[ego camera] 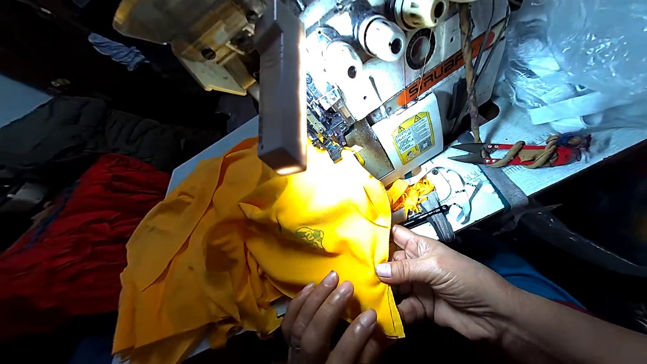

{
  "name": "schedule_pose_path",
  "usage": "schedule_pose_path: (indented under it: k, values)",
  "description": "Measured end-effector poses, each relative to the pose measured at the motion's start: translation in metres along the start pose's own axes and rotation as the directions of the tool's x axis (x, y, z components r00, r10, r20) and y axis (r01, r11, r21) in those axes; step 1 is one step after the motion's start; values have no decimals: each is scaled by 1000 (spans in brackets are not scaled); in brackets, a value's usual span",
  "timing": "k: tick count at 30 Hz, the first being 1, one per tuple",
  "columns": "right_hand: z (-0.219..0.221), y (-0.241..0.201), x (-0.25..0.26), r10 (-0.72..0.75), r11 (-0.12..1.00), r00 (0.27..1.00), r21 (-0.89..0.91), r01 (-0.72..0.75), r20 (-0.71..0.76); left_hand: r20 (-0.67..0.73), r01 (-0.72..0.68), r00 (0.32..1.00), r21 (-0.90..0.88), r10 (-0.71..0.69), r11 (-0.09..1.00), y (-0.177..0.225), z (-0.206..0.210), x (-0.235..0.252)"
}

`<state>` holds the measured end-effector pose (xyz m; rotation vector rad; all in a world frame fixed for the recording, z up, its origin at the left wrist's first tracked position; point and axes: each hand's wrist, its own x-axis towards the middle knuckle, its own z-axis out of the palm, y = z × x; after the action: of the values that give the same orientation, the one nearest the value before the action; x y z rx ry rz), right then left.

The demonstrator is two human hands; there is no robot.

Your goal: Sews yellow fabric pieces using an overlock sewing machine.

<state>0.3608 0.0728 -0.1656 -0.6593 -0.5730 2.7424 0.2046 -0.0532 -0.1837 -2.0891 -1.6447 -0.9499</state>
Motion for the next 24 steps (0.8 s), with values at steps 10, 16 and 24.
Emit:
schedule_pose_path:
  k: [10,16,24]
  values:
    - [-4,-5,-5,11,997,1000,-74,-11,8,29,-109,993,-38,110,993,-1,-10,14]
    - [-16,-14,1,-132,982,990,-133,136,41,65,-119,990,-117,127,986,1,-14,12]
    - [-13,-22,8,-195,972,981,-132,193,-2,63,-122,990,-108,130,987,0,-14,11]
